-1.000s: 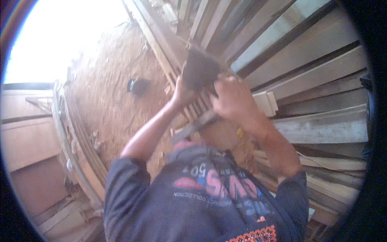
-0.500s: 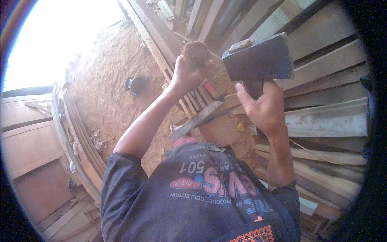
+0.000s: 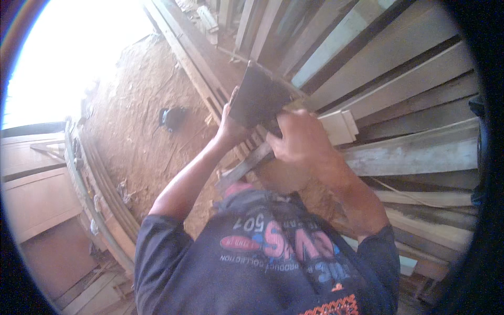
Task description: The person selects a thin wooden plank and uses a hammer to repeatedly strike a small section, shaping or splitting the wood. The person then sets the hammer down and handles the plank again.
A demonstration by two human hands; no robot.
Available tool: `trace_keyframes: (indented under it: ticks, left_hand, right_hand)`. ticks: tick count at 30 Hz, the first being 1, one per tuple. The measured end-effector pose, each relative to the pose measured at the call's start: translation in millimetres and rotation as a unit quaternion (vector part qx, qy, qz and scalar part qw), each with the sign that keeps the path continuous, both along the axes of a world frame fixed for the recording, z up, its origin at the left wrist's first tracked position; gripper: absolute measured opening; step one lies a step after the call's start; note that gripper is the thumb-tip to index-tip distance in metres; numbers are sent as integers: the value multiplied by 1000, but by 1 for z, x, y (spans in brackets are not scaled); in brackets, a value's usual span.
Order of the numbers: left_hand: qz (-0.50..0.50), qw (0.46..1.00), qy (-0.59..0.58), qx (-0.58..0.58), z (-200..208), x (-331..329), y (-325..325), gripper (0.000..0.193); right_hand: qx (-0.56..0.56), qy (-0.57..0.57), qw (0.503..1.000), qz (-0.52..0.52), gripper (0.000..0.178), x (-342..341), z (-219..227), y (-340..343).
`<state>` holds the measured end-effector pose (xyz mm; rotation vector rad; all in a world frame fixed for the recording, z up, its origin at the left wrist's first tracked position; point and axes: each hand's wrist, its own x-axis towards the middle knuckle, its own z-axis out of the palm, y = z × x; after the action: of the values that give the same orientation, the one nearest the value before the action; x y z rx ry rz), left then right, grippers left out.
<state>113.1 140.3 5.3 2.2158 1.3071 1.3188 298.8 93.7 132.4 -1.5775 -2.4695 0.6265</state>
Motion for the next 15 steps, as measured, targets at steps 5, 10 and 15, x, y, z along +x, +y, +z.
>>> trace_keyframes:
  ticks: [5,10,15]
  left_hand:
    - [18,958,-140,-249,-30,-6,-25,45]
    - [100,899,-279,-322,-23,-7,-19,54]
    - [119,931,-259,-226,40,-10,-13,26]
  right_hand:
    - [84,240,967,6,27,12,-2,-6]
    - [45,73,996,-27,21,-6,-24,-7]
    - [-182,213,934,-223,15,31,-57,-17]
